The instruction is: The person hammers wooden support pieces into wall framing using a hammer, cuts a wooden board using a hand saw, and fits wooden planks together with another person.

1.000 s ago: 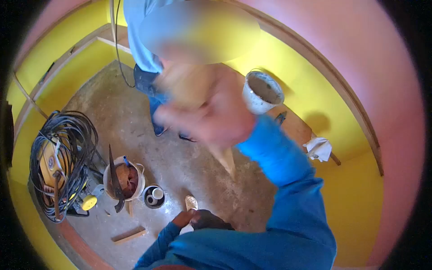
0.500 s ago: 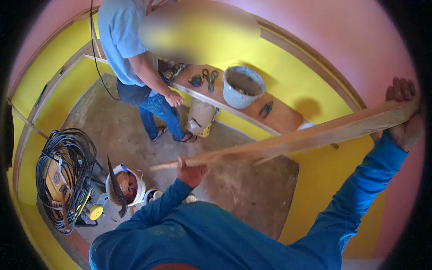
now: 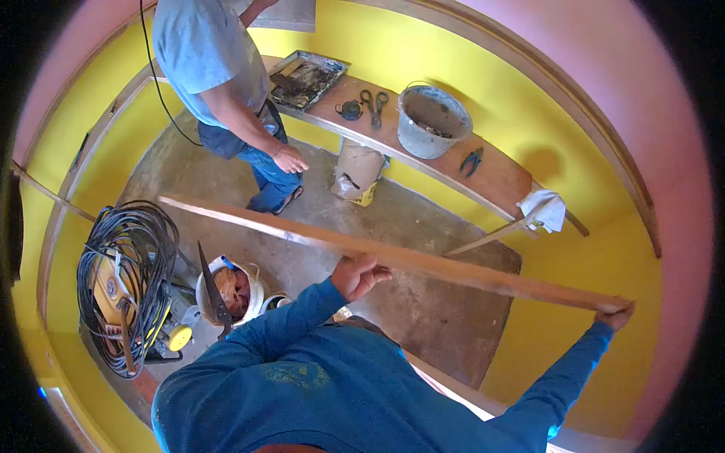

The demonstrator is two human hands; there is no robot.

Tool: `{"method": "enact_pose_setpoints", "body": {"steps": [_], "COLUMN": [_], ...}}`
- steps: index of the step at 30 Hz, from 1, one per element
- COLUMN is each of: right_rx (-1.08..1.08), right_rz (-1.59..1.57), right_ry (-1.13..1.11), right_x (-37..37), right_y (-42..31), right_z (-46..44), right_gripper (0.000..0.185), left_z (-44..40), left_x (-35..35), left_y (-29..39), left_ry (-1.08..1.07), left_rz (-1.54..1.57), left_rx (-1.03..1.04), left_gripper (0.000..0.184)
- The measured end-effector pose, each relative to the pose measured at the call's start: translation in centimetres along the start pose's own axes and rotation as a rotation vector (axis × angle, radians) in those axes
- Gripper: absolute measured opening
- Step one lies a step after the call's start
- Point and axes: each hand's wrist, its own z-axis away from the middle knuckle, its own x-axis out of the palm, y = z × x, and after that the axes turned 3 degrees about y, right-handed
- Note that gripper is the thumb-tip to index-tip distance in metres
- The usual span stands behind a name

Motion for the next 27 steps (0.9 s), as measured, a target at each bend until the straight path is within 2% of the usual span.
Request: {"method": "enact_pose_setpoints", "body": {"steps": [1,2,3,4,5,6,8,9,10,11,12,13,14,15,16,17,18,19,21,22,24,26,27], "right_rx": [0.055,0.086,0.11,0.207,0.385,0.586,0.56,0.545,0.508,0.115,-0.565,-0.754,-0.666,-0.683,-0.569,-0.513,-0.593,-0.739,-1.011,-1.113,-1.021,-0.898,-0.949], "right_rz": [0.053,0.141,0.23,0.352,0.527,0.751,1.294,1.539,1.721,1.963,2.098,1.895,1.552,1.211,1.294,1.08,0.873,0.603,0.11,0.063,0.072,0.016,-0.094], "right_ry": [0.064,-0.015,-0.098,0.024,-0.137,-0.07,0.0,-0.069,-0.255,-0.827,-1.229,-1.266,-0.956,-0.992,-1.088,-1.157,-1.242,-1.317,-1.307,-1.231,-1.116,-1.105,-1.134], "right_x": [-1.7,-7.9,-14.1,-15.4,-19.0,-21.7,-16.2,-11.9,-7.4,-6.0,-4.4,0.0,9.6,14.8,21.5,26.2,30.1,33.4,40.1,43.2,47.8,52.0,54.5], "right_y": [2.5,7.5,12.4,16.0,20.2,24.5,27.9,28.7,28.9,32.0,35.0,35.5,29.5,28.6,23.5,19.6,16.3,13.2,10.1,9.4,8.6,10.2,12.2], "right_z": [0.8,-3.7,-8.5,-6.5,-7.1,-7.6,1.9,6.7,11.0,11.5,12.1,14.5,22.6,24.9,29.1,32.6,35.6,38.9,43.3,44.5,46.9,46.7,45.7], "right_gripper": [0.033,0.036,0.039,0.047,0.056,0.068,0.071,0.072,0.073,0.061,0.049,0.04,0.037,0.038,0.041,0.04,0.039,0.045,0.063,0.059,0.048,0.033,0.026], "left_z": [0.5,0.9,1.4,1.9,2.5,3.2,4.9,5.1,5.4,5.4,5.1,4.5,3.1,1.7,-0.2,-0.8,-1.6,-4.5,-7.7,-7.8,-11.6,-15.6,-17.3], "left_x": [0.2,-0.1,-0.5,-0.9,-1.1,-0.7,1.7,2.0,2.1,2.0,1.4,0.1,-2.2,-4.6,-7.1,-5.0,-3.0,-6.4,-6.6,-3.5,-5.2,-6.9,-7.6], "left_y": [-0.1,-0.3,-0.2,0.3,0.8,1.1,2.6,3.6,4.9,6.0,6.8,7.3,7.4,7.4,7.5,9.3,11.4,11.7,13.4,15.4,17.4,20.1,21.7], "left_ry": [0.007,-0.008,-0.024,-0.042,-0.061,-0.017,0.06,0.041,0.023,0.007,0.031,0.059,0.136,0.211,0.324,0.293,0.259,0.312,0.377,0.383,0.446,0.518,0.561], "left_rz": [-0.029,-0.071,-0.41,-0.752,-1.096,-1.05,-0.964,-1.161,-1.355,-1.548,-1.662,-1.773,-1.731,-1.685,-1.482,-1.643,-1.802,-1.277,-1.313,-1.88,-1.957,-2.018,-2.043], "left_rx": [0.039,0.051,0.157,0.262,0.364,0.368,0.376,0.463,0.551,0.637,0.646,0.652,0.625,0.599,0.542,0.592,0.641,0.585,0.607,0.677,0.647,0.609,0.583], "left_gripper": [0.026,0.032,0.034,0.036,0.039,0.041,0.044,0.043,0.042,0.041,0.042,0.042,0.043,0.043,0.043,0.044,0.046,0.047,0.052,0.055,0.056,0.057,0.057]}}
